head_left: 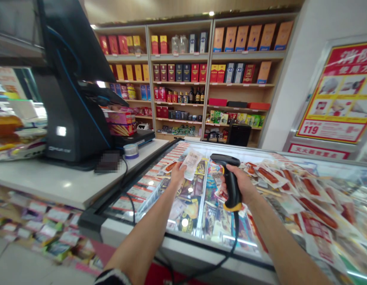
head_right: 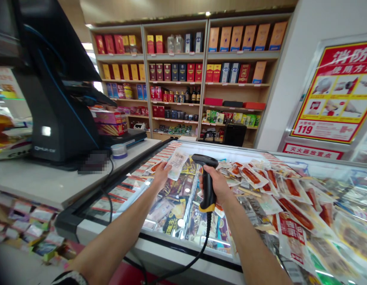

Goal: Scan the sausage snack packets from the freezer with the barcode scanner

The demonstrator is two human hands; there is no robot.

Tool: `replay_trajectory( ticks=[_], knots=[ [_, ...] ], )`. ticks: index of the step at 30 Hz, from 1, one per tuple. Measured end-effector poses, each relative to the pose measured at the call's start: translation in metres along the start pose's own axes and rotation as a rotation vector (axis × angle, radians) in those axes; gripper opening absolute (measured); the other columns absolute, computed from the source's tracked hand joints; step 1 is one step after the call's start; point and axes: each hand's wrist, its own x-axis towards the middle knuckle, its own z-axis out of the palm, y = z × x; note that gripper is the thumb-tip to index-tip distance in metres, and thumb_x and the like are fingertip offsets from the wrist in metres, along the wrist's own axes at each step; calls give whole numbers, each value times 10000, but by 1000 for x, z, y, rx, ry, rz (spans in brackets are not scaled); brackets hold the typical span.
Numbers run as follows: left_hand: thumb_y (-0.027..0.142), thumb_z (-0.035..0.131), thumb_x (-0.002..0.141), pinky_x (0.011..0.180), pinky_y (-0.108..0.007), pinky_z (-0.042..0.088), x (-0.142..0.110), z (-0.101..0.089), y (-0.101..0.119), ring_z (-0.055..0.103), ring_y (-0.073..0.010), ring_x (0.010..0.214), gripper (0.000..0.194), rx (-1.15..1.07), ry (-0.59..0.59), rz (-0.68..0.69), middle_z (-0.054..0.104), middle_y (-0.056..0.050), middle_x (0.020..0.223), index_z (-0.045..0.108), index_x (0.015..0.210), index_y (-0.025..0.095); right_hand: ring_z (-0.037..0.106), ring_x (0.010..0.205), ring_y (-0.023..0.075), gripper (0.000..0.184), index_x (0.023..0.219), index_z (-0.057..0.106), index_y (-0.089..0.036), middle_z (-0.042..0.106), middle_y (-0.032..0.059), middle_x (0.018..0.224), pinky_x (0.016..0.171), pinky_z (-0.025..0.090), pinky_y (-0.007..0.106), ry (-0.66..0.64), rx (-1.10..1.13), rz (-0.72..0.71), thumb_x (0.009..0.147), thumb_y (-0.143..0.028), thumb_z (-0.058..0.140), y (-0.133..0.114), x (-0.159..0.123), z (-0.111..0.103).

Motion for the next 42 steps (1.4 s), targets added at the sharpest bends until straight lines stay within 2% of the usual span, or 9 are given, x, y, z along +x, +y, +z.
replay_trajectory(
  ticks=[3, 6, 11, 18, 28, 32, 38, 40, 42],
  knots=[
    [313, 529, 579, 498, -230, 408, 4, -5, 7, 542, -133, 551, 242, -27, -52, -21, 571, 2, 595, 538, 740, 132, 462, 364, 93, 304, 579, 502, -148, 518, -4, 446, 346, 362, 206, 25, -235, -126, 671, -438, 507, -1, -3, -2],
    [294, 558, 546, 480, -229, 405, 11, -18, 16, 527, -123, 505, 237, -29, -104, -34, 564, 11, 569, 537, 718, 132, 449, 354, 90, 328, 534, 492, -148, 503, -1, 408, 360, 347, 205, -50, -395, -148, 697, -432, 472, -5, -9, -4],
    [278, 560, 534, 451, -223, 391, 18, -39, 24, 498, -108, 452, 215, 15, -145, -34, 547, 26, 532, 534, 696, 138, 455, 373, 88, 302, 550, 488, -147, 505, -9, 423, 410, 371, 210, -153, -460, -177, 715, -398, 457, -10, -16, -2],
    [203, 530, 529, 431, -208, 360, 22, -49, 31, 471, -104, 430, 132, 155, -241, 7, 526, 43, 494, 556, 647, 152, 440, 350, 86, 278, 505, 466, -152, 488, -10, 396, 373, 340, 202, -191, -617, -179, 717, -331, 453, -8, -17, 2],
    [41, 570, 437, 438, -178, 310, 66, -53, 93, 459, -104, 453, 136, 458, -264, 116, 524, 30, 446, 556, 452, 175, 456, 374, 82, 267, 528, 479, -152, 513, -8, 429, 386, 346, 188, -272, -659, -182, 715, -343, 477, -8, -17, -2],
    [47, 565, 501, 498, -186, 337, 67, -56, 93, 484, -122, 478, 125, 582, -204, 45, 468, 30, 398, 533, 445, 155, 457, 362, 91, 295, 539, 489, -152, 511, -3, 420, 382, 359, 206, -84, -614, -140, 714, -387, 460, -18, -14, -22],
    [19, 580, 501, 617, -241, 363, 59, -84, 82, 518, -180, 618, 167, 731, -104, -52, 446, 15, 416, 461, 454, 127, 467, 329, 121, 347, 505, 506, -155, 517, 26, 386, 350, 357, 237, 246, -720, -59, 685, -450, 475, -32, -4, -63],
    [64, 615, 499, 636, -247, 364, 54, -77, 82, 526, -202, 693, 165, 739, -65, -19, 497, -6, 488, 468, 521, 137, 467, 319, 129, 372, 485, 514, -154, 518, 39, 373, 339, 345, 240, 312, -794, -59, 670, -476, 490, -32, 0, -71],
    [133, 630, 517, 643, -247, 367, 41, -53, 79, 528, -204, 739, 165, 717, -71, 36, 551, -28, 590, 498, 615, 154, 461, 312, 125, 368, 473, 516, -157, 519, 41, 368, 331, 333, 236, 353, -817, -77, 658, -475, 512, -30, 2, -76]
  ],
)
